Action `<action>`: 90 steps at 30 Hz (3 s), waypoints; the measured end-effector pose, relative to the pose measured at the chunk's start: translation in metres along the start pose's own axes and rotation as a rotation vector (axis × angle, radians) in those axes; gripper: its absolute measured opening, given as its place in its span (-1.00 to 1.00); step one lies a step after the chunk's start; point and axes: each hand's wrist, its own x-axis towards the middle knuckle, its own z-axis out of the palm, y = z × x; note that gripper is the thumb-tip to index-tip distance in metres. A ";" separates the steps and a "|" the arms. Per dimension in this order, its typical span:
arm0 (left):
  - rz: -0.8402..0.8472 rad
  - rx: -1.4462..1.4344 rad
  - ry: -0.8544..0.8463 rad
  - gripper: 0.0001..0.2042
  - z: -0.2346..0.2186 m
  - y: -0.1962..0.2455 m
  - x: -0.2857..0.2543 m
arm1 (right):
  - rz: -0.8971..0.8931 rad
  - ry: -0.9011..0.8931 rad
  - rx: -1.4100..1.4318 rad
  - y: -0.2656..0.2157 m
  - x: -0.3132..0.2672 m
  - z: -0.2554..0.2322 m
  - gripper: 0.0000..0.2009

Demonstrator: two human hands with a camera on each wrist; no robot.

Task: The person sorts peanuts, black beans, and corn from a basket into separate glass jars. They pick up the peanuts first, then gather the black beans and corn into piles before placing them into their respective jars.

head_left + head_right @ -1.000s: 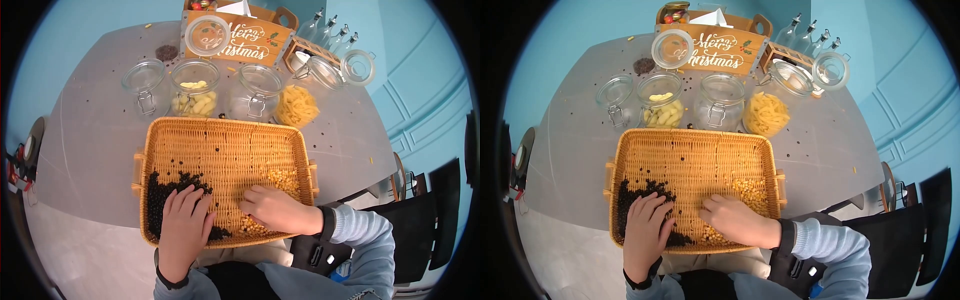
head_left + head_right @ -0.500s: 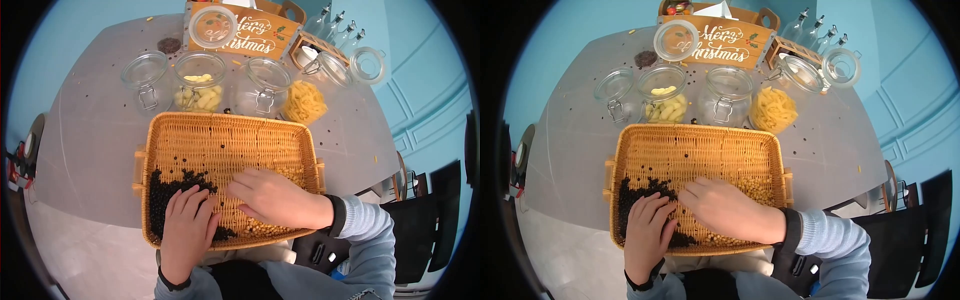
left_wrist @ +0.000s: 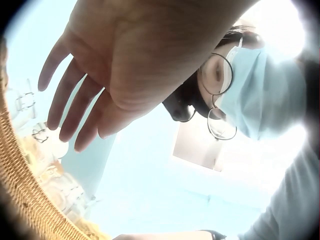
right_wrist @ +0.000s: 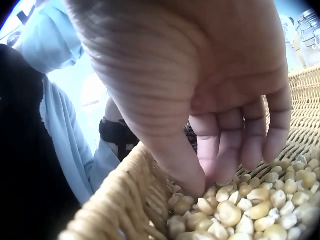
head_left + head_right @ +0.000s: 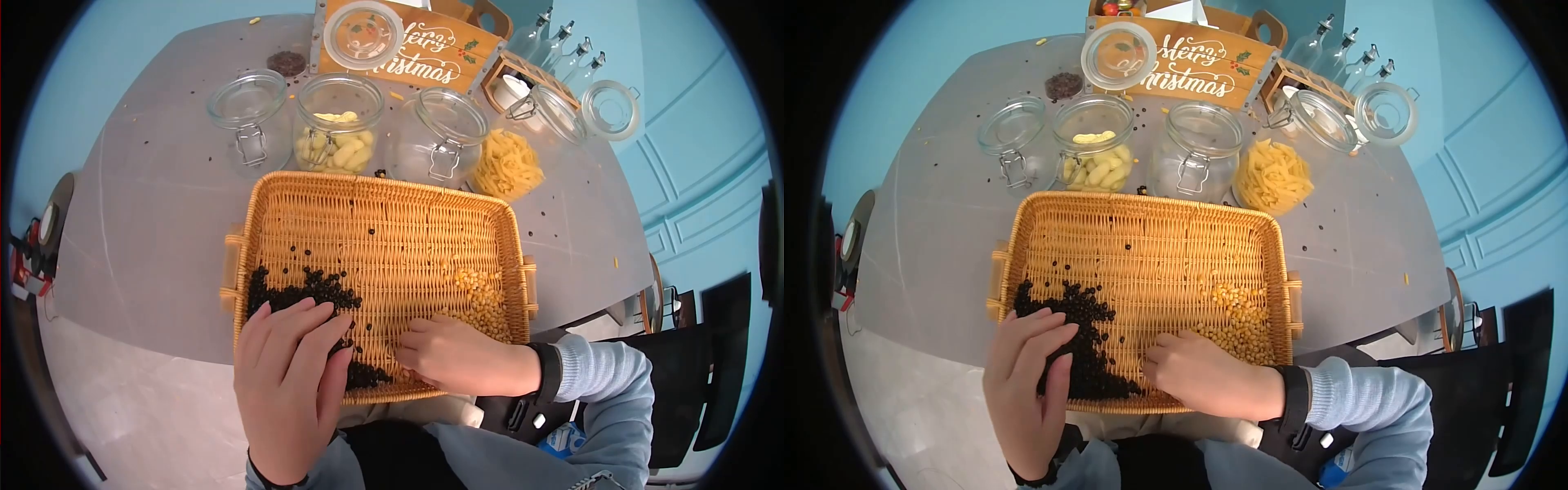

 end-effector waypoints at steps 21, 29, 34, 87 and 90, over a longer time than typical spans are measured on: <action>0.189 0.318 0.078 -0.84 -0.023 0.026 0.061 | 0.014 0.009 0.037 -0.001 -0.001 -0.004 -0.84; 0.539 0.606 -0.213 -0.87 0.093 0.032 0.108 | -0.030 0.055 0.059 0.001 -0.004 0.003 -0.85; 0.647 0.475 -0.131 -0.78 0.123 -0.007 0.112 | -0.002 0.031 0.001 0.001 -0.005 0.007 -0.85; 0.683 0.336 -0.519 -0.87 0.126 -0.033 0.131 | -0.302 0.022 0.330 0.015 -0.011 0.003 -0.83; 0.682 0.326 -0.520 -0.86 0.126 -0.033 0.131 | -0.304 0.040 0.367 0.015 -0.007 0.001 -0.87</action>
